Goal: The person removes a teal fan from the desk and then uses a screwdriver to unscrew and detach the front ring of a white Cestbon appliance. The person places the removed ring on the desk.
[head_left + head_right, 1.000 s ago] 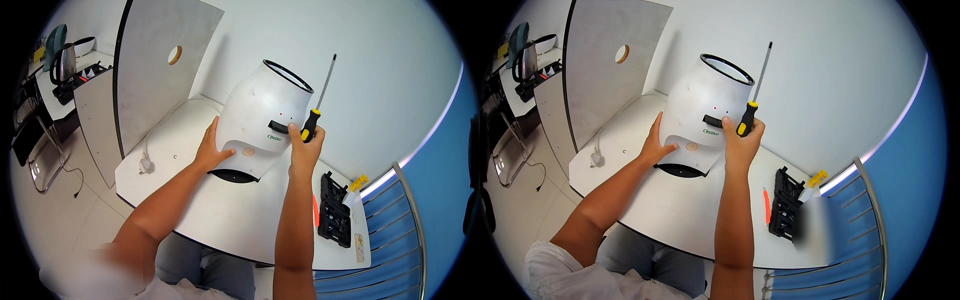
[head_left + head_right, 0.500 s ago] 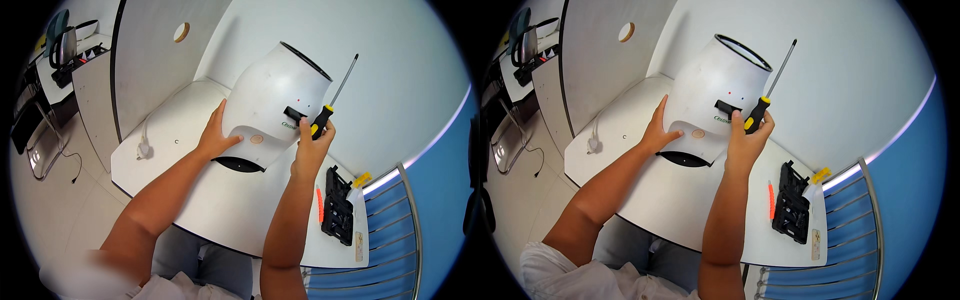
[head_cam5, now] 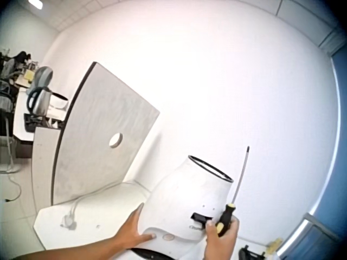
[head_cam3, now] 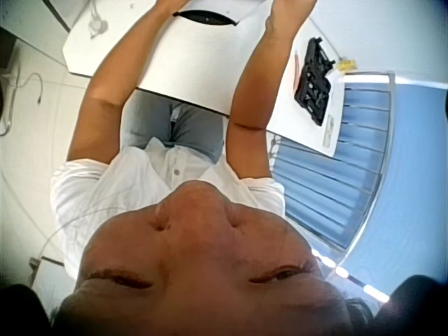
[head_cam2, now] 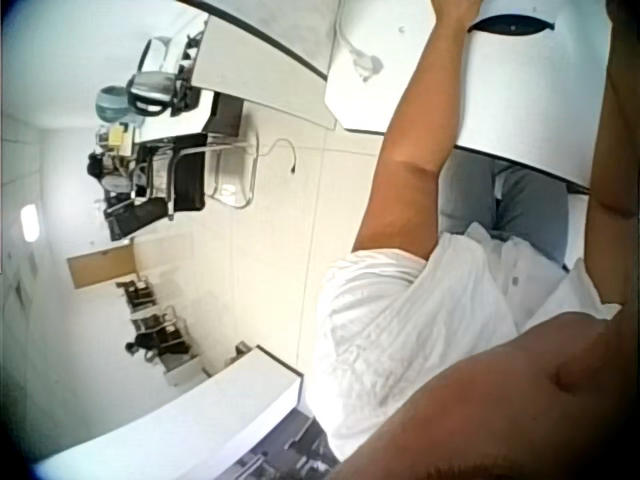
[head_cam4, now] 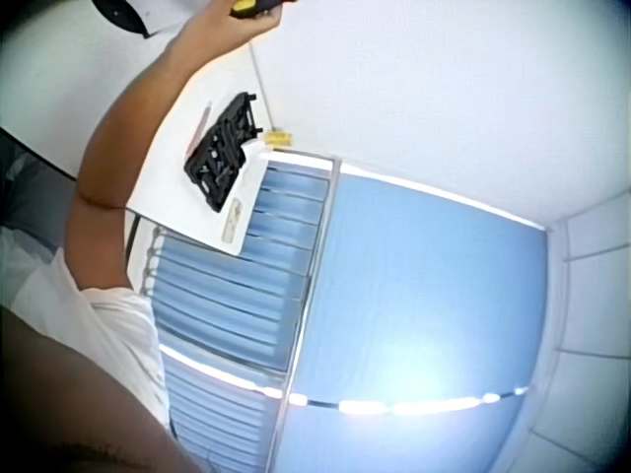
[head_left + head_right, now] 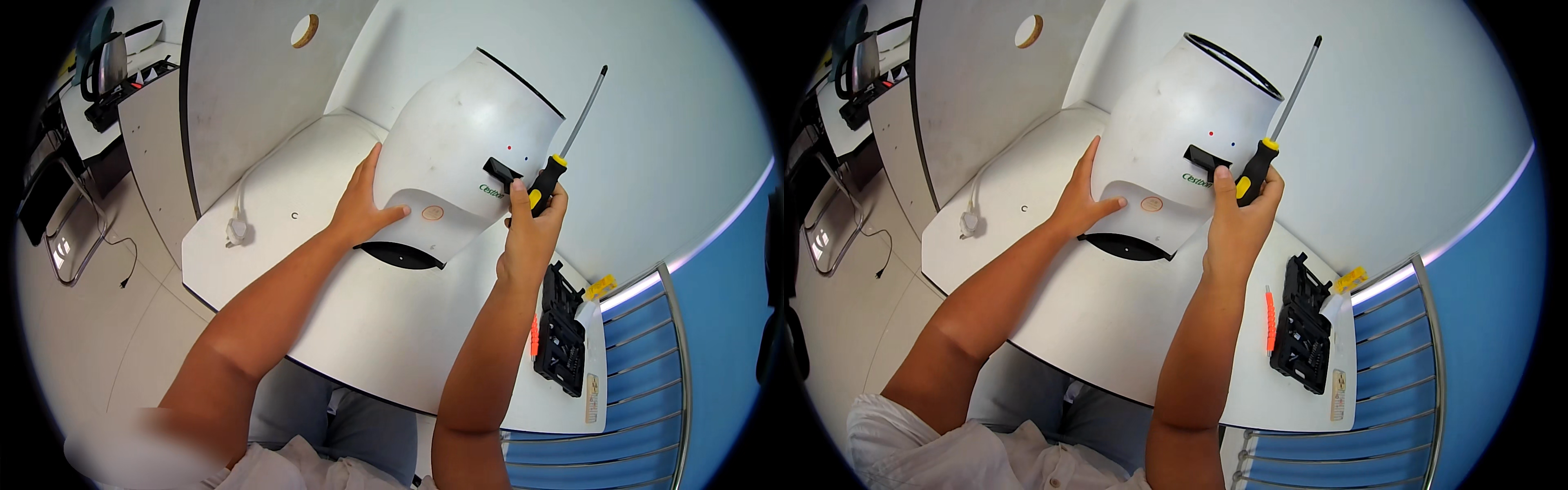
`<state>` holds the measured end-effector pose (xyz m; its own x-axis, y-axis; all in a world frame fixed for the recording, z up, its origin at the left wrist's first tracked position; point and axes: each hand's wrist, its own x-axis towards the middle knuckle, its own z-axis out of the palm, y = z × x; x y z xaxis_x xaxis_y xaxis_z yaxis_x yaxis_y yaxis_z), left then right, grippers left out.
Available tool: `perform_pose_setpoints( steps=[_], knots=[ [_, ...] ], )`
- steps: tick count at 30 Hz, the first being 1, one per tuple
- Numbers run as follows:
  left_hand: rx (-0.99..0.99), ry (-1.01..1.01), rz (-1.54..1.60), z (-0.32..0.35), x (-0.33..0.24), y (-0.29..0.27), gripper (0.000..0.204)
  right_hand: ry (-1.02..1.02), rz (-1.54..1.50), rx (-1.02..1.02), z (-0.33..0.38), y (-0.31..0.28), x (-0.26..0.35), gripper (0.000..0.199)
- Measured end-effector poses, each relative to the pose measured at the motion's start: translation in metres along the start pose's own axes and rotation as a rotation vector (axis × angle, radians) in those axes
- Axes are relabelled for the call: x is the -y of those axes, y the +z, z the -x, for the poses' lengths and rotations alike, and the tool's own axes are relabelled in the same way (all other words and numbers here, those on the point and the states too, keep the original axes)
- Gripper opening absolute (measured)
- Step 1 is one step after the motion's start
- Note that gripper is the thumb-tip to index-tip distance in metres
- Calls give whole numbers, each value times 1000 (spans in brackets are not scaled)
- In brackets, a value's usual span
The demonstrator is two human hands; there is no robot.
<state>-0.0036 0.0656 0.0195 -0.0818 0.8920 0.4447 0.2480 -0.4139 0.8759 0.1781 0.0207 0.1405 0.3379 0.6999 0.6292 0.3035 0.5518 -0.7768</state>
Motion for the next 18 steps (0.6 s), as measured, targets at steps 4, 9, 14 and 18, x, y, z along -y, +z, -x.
perform_pose_setpoints(
  steps=[4,9,14,18],
  knots=[
    [2,-15,2,0,-4,-1,107,-6,-42,-2,-1,0,-1,35],
    [-16,-4,-39,-2,0,1,107,-39,-100,18,0,2,0,30],
    [-24,38,17,-4,4,4,107,76,-280,90,2,-6,21,28],
    [-37,87,34,-6,13,6,107,-40,-423,167,-2,-22,24,24]
  ],
)
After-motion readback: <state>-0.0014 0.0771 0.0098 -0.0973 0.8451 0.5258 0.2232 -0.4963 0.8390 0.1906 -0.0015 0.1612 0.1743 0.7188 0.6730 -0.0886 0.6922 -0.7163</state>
